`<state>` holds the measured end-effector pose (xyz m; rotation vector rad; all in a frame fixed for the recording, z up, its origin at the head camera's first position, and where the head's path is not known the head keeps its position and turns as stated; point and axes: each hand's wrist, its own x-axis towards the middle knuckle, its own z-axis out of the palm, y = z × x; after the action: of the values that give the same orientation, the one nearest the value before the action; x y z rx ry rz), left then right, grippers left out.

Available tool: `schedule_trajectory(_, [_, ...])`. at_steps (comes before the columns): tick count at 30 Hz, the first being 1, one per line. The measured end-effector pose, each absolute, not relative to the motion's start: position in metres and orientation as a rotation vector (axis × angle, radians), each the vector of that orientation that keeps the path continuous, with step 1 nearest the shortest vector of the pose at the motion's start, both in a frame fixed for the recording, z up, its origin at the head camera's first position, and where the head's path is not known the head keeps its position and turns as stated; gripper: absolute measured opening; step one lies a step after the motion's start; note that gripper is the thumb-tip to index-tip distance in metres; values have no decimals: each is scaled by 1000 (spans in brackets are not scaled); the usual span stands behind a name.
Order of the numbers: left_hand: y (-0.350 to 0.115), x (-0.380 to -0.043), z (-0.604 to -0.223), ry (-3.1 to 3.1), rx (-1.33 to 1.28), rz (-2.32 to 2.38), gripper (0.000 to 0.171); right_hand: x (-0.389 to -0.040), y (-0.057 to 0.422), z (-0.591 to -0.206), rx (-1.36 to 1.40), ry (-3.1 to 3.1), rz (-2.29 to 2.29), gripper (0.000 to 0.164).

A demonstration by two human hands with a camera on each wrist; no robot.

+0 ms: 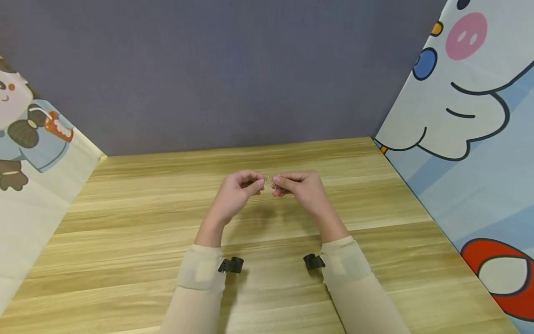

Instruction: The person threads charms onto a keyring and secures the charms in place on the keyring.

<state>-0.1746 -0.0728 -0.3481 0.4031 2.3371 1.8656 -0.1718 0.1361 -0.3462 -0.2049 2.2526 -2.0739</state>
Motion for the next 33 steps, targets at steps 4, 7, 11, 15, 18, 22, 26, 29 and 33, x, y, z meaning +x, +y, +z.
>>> schedule_trajectory(4, [-74,-173,-346,2371,437,1828,21,-171,138,-343,-223,2314,-1968,21])
schedule_trajectory(7, [-75,-173,-344,2422,469,1787,21,-170,139,-340,-223,2358,-1886,22])
schedule_trajectory(11, [-74,-173,-341,2509,519,1717,21,-170,141,-339,-227,2398,-1803,23])
schedule_trajectory(15, [-73,-171,-338,2562,567,1661,19,-169,142,-337,-241,2415,-1773,22])
schedule_trajectory(18, [-73,-170,-336,2604,618,1597,17,-168,143,-336,-258,2427,-1762,22])
schedule_trajectory(22, [-72,-169,-333,2694,688,1458,16,-167,144,-336,-295,2431,-1750,22])
schedule_trajectory(26, [-72,-169,-330,2780,791,1338,16,-167,145,-336,-315,2428,-1737,25])
schedule_trajectory(29, [-72,-169,-330,2824,858,1310,15,-167,145,-335,-322,2433,-1721,26])
schedule_trajectory(33, [-72,-169,-331,2861,907,1331,12,-169,144,-334,-334,2432,-1708,25])
